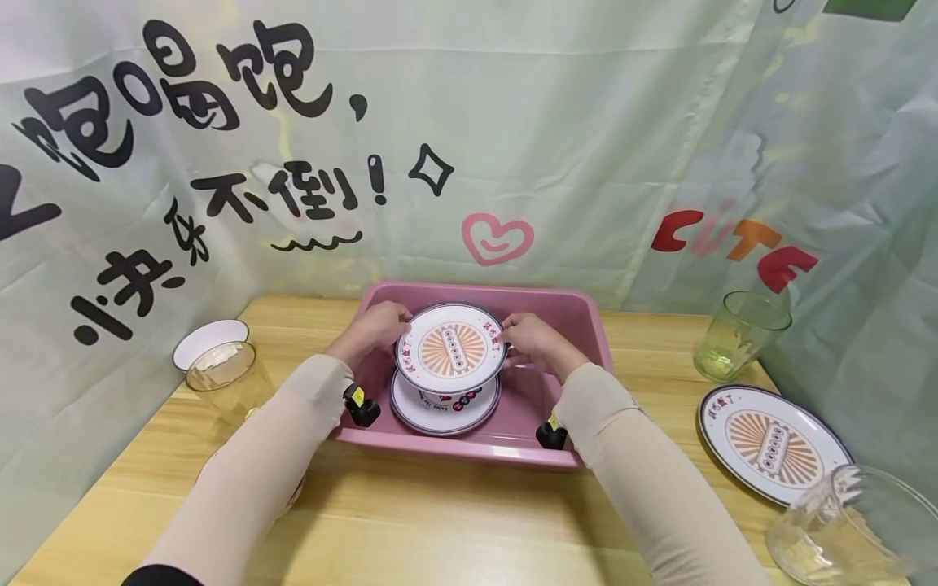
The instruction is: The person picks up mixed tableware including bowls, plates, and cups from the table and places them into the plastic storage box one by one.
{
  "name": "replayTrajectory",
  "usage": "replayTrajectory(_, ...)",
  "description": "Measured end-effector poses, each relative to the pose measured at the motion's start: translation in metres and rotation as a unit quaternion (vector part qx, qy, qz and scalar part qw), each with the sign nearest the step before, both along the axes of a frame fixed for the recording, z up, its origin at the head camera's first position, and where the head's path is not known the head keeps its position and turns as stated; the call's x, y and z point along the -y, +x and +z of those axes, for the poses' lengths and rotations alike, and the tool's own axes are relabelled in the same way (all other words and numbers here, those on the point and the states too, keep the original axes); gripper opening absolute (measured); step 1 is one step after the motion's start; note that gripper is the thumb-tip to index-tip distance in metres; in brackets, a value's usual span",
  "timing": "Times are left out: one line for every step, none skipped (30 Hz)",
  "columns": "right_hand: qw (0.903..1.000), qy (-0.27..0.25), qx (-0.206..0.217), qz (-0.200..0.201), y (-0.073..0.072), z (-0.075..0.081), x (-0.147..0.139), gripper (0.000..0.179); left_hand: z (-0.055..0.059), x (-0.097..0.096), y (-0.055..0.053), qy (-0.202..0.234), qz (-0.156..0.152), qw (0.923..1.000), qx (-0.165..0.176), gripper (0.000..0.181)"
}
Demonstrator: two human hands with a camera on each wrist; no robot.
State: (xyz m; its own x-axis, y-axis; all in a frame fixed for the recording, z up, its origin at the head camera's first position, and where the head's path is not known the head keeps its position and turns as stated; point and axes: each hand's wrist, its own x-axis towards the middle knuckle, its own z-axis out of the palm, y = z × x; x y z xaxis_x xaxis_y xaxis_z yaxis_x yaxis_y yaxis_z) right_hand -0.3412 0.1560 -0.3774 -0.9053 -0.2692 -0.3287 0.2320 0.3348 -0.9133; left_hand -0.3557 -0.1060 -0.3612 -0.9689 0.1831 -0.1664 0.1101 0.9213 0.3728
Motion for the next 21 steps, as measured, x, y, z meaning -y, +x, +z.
replayTrajectory(1.0, 0.003, 0.002, 0.002, 0.0001, -0.0006, 0.0003, 0.026, -0.0005, 0.0002, 0.0, -0.004, 0.0, 1.0, 0.003, 0.033)
replayTrajectory(1.0, 0.007, 0.004, 0.004, 0.0002, -0.0011, 0.0005, 0.025, -0.0009, 0.0003, 0.0, -0.008, 0.0, 1.0, 0.005, 0.033)
replayTrajectory(0.9999, 0.011, 0.006, 0.007, 0.0004, -0.0016, 0.0006, 0.024, -0.0016, 0.0005, -0.0001, -0.008, 0.0, 0.9999, 0.009, 0.032)
replayTrajectory(0.9998, 0.014, 0.006, 0.01, 0.0007, -0.002, 0.0007, 0.024, -0.002, 0.0006, -0.0001, -0.011, 0.0, 0.9999, 0.012, 0.032)
replayTrajectory(0.9997, 0.016, 0.007, 0.014, 0.001, -0.0025, 0.0008, 0.024, -0.0023, 0.0007, -0.0001, -0.015, -0.001, 0.9998, 0.013, 0.031)
replayTrajectory(0.9996, 0.019, 0.007, 0.018, 0.0014, -0.0028, 0.0008, 0.024, -0.0023, 0.0005, 0.0, -0.017, -0.002, 0.9997, 0.015, 0.031)
replayTrajectory(0.9995, 0.021, 0.007, 0.021, 0.0018, -0.003, 0.0011, 0.023, -0.0024, 0.0003, 0.0001, -0.021, -0.002, 0.9997, 0.016, 0.031)
replayTrajectory(0.9994, 0.024, 0.008, 0.023, 0.0022, -0.0032, 0.0012, 0.023, -0.0023, 0.0001, 0.0002, -0.026, -0.004, 0.9995, 0.017, 0.031)
replayTrajectory(0.9993, 0.026, 0.009, 0.026, 0.0025, -0.0035, 0.0013, 0.023, -0.0022, -0.0002, 0.0004, -0.031, -0.007, 0.9993, 0.02, 0.032)
replayTrajectory(0.9992, 0.028, 0.01, 0.028, 0.0029, -0.0037, 0.0015, 0.022, -0.0019, -0.0006, 0.0007, -0.038, -0.01, 0.999, 0.022, 0.032)
replayTrajectory(0.9989, 0.032, 0.01, 0.033, 0.0034, -0.004, 0.0015, 0.022, -0.0019, -0.001, 0.001, -0.047, -0.014, 0.9985, 0.024, 0.031)
replayTrajectory(0.9987, 0.034, 0.011, 0.036, 0.0038, -0.0043, 0.0016, 0.022, -0.0017, -0.0014, 0.0015, -0.053, -0.018, 0.9981, 0.026, 0.032)
replayTrajectory(0.9986, 0.036, 0.013, 0.037, 0.0041, -0.0047, 0.0017, 0.022, -0.0018, -0.0016, 0.0018, -0.06, -0.021, 0.9976, 0.027, 0.031)
replayTrajectory(0.9985, 0.036, 0.015, 0.037, 0.0044, -0.0052, 0.0018, 0.02, -0.0018, -0.0019, 0.0022, -0.066, -0.025, 0.9971, 0.029, 0.03)
replayTrajectory(0.9984, 0.037, 0.016, 0.04, 0.0046, -0.0058, 0.0019, 0.019, -0.002, -0.0022, 0.0025, -0.073, -0.029, 0.9965, 0.028, 0.029)
replayTrajectory(0.9982, 0.038, 0.018, 0.043, 0.0048, -0.0064, 0.0019, 0.018, -0.0022, -0.0025, 0.0028, -0.078, -0.032, 0.996, 0.028, 0.029)
replayTrajectory(0.998, 0.04, 0.02, 0.044, 0.005, -0.0071, 0.0021, 0.017, -0.0024, -0.0028, 0.0031, -0.081, -0.034, 0.9958, 0.027, 0.029)
replayTrajectory(0.9979, 0.041, 0.023, 0.045, 0.005, -0.0078, 0.0023, 0.015, -0.003, -0.0027, 0.0031, -0.083, -0.034, 0.9956, 0.027, 0.029)
replayTrajectory(0.9977, 0.043, 0.025, 0.046, 0.0049, -0.0086, 0.0025, 0.014, -0.0035, -0.0026, 0.0033, -0.086, -0.037, 0.9953, 0.025, 0.028)
replayTrajectory(0.9975, 0.044, 0.027, 0.048, 0.0049, -0.0093, 0.0026, 0.014, -0.0041, -0.0025, 0.0031, -0.088, -0.038, 0.9951, 0.024, 0.028)
replayTrajectory(0.9972, 0.047, 0.028, 0.05, 0.0047, -0.01, 0.0028, 0.014, -0.0047, -0.0024, 0.0032, -0.091, -0.04, 0.9948, 0.021, 0.029)
